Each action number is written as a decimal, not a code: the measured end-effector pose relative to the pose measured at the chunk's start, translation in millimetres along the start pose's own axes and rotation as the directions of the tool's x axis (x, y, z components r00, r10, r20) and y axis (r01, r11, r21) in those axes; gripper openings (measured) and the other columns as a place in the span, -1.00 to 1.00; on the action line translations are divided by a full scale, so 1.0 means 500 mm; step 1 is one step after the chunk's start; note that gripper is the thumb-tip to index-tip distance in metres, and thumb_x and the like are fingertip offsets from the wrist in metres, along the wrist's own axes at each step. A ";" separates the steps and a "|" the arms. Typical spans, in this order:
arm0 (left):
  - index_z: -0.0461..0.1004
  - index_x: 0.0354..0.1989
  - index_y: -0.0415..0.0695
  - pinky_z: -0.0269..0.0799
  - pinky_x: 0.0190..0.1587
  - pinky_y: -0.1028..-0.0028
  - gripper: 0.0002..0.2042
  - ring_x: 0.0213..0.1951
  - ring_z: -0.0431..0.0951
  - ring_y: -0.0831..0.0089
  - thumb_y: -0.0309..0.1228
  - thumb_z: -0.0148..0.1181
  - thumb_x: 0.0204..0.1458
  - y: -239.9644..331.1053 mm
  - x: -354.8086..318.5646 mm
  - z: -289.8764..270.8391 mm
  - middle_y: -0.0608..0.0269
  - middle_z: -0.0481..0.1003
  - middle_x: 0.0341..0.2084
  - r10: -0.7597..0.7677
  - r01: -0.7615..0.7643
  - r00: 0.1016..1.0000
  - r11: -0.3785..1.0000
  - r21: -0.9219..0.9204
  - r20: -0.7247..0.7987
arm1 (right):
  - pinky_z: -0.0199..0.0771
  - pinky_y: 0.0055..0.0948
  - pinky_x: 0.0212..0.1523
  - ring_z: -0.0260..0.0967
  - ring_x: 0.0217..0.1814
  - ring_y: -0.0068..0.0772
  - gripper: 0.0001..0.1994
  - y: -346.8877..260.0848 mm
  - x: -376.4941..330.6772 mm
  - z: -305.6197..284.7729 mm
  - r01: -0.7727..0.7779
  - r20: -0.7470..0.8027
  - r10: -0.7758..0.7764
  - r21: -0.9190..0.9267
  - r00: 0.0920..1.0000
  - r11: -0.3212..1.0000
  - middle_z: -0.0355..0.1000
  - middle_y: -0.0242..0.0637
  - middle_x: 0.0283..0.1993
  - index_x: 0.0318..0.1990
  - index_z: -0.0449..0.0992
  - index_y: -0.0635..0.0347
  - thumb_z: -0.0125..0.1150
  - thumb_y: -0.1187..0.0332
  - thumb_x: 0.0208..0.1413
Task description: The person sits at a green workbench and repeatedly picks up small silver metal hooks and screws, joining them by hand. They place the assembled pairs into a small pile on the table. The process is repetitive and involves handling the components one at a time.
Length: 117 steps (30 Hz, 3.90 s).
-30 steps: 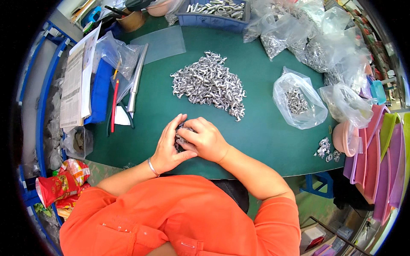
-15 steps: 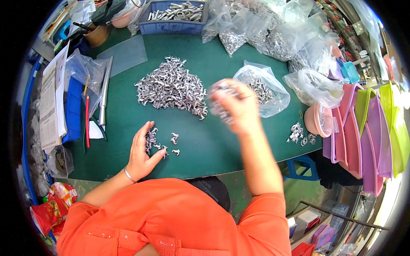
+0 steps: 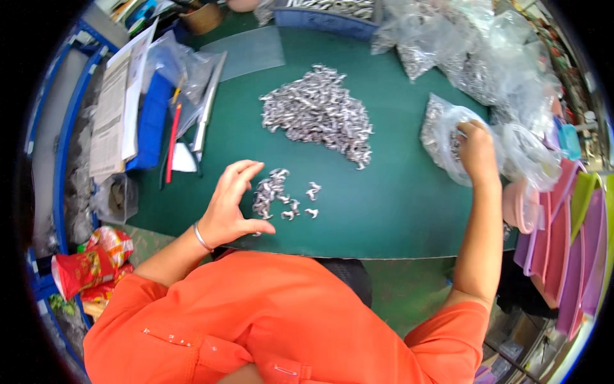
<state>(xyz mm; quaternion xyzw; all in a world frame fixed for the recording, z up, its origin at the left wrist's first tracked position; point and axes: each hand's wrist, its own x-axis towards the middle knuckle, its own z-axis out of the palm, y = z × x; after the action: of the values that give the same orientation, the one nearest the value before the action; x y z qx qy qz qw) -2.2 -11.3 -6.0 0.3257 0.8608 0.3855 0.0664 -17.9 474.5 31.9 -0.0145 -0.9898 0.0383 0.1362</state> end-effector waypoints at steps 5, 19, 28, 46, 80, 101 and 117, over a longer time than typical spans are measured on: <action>0.14 0.27 -0.33 0.38 0.04 0.25 0.01 -0.01 0.38 0.02 -0.26 0.58 -0.43 -0.003 -0.034 -0.038 -0.04 0.25 0.00 -0.043 -0.011 0.955 0.984 0.177 0.294 | 0.48 -0.23 -0.21 0.45 -0.26 0.01 -0.77 -0.079 -0.008 -0.005 0.056 -0.212 -0.045 0.048 0.976 0.997 0.48 -0.10 -0.28 -0.25 0.56 0.29 0.14 0.68 -0.10; 0.32 -0.04 -0.20 0.41 -0.28 0.66 -0.70 -0.34 0.43 0.67 -0.60 0.22 0.07 -0.060 -0.024 0.082 0.31 0.42 -0.30 -0.411 0.053 0.830 0.730 -0.681 -0.376 | 0.23 -0.04 0.25 0.22 0.27 0.05 -0.49 -0.587 -0.111 0.180 0.580 -0.133 -0.624 0.553 0.770 0.599 0.28 0.01 0.18 0.03 0.41 0.22 0.35 0.17 -0.05; 0.32 -0.01 -0.24 0.34 -0.36 0.69 -0.72 -0.38 0.39 0.69 -0.62 0.14 0.11 -0.072 -0.024 0.058 0.34 0.39 -0.32 -0.514 0.174 0.818 0.650 -0.740 -0.258 | 0.28 -0.34 -0.49 0.28 -0.50 -0.34 -0.81 -0.556 -0.105 0.183 0.669 -0.318 -0.605 0.511 0.730 0.540 0.24 -0.35 -0.54 -0.56 0.39 0.12 0.33 0.38 -0.10; 0.46 -0.07 -0.19 0.42 -0.33 0.48 -0.55 -0.41 0.42 0.44 -0.45 0.45 -0.20 -0.003 0.019 0.044 0.19 0.41 -0.22 -0.066 0.059 0.997 0.989 -0.136 -0.045 | 0.45 -0.14 -0.09 0.46 -0.16 0.05 -0.79 -0.131 -0.022 0.013 0.029 -0.319 -0.008 0.061 0.948 0.998 0.52 0.00 -0.17 -0.21 0.55 0.35 0.23 0.36 0.12; 0.52 -0.06 0.06 0.16 0.20 0.10 -0.66 0.16 0.31 0.09 -0.23 0.31 -0.05 -0.071 0.286 0.102 0.24 0.41 0.08 0.356 -0.289 0.923 0.891 0.350 -0.145 | 0.35 -0.17 -0.19 0.35 -0.25 -0.05 -0.93 -0.197 0.005 0.015 0.132 -0.556 -0.108 0.003 0.824 0.991 0.44 -0.14 -0.28 -0.35 0.55 0.27 0.28 0.46 0.04; 0.52 -0.06 -0.02 -0.02 0.32 -0.01 -0.72 0.29 0.27 0.18 -0.26 0.22 0.06 -0.014 0.151 0.075 0.16 0.37 0.19 0.351 -0.327 0.936 0.900 0.288 -0.032 | 0.39 -0.13 0.04 0.42 0.03 -0.06 -0.77 -0.429 -0.184 0.114 0.337 -0.171 -0.298 0.620 0.939 0.708 0.49 -0.12 -0.03 -0.19 0.55 0.25 0.19 0.59 -0.06; 0.52 -0.20 -0.25 0.45 -0.34 0.66 -0.78 -0.43 0.51 0.69 -0.53 0.36 -0.01 0.063 0.078 0.089 0.32 0.54 -0.48 -0.204 0.308 0.949 0.761 -0.571 0.241 | 0.50 -0.26 -0.32 0.48 -0.35 -0.09 -0.83 -0.454 -0.215 0.092 0.253 -0.237 -0.131 0.619 0.963 0.743 0.51 -0.13 -0.33 -0.30 0.49 0.28 0.30 0.61 -0.09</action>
<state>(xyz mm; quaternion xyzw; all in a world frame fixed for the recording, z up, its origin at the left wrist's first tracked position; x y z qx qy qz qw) -0.4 55.4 -9.3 0.1973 0.7212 0.5977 0.2892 68.8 241.0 -22.8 0.1321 -0.8961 0.3597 0.2238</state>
